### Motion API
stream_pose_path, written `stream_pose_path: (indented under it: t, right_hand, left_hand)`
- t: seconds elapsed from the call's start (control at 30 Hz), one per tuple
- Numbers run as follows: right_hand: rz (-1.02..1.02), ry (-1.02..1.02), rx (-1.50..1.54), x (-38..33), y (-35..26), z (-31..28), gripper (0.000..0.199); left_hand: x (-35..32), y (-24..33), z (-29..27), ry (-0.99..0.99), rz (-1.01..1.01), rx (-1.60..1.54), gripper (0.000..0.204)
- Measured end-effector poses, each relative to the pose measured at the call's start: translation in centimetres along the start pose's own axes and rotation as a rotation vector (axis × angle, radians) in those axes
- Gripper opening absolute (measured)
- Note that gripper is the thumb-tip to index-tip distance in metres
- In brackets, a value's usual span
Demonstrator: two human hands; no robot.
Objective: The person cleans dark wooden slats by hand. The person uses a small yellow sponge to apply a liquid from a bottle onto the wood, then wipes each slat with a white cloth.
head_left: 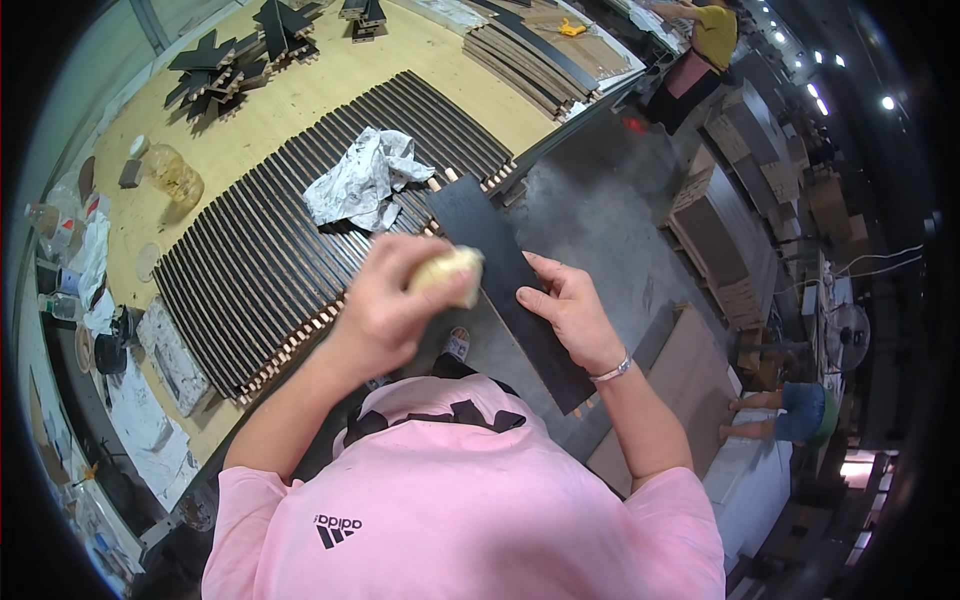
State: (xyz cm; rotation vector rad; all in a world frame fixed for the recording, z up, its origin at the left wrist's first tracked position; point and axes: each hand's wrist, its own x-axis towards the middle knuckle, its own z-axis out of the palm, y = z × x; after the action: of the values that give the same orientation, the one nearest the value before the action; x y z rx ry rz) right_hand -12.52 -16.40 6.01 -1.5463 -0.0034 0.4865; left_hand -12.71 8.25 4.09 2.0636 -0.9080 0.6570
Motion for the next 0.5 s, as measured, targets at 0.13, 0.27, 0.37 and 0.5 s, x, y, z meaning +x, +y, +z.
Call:
stream_pose_path:
  t: [0.13, 0.27, 0.37, 0.5]
  right_hand:
    - [-0.034, 0.028, -0.015, -0.4, 0.3, 0.4, 0.047]
    - [0.004, -0.021, -0.010, -1.0, -0.3, 0.5, 0.050]
    - [-0.002, 0.037, -0.015, -1.1, 0.1, 0.8, 0.045]
    - [-0.066, 0.022, 0.007, 0.4, 0.0, 0.7, 0.043]
  left_hand:
    - [0.1, -0.2, -0.1, -0.001, -0.015, 0.064, 0.044]
    - [1.5, -3.7, -1.9, 0.177, -0.138, 0.228, 0.050]
    - [1.5, -2.9, -1.5, 0.153, -0.073, 0.221, 0.050]
    - [-1.5, 1.8, 1.7, -0.047, 0.013, -0.026, 0.043]
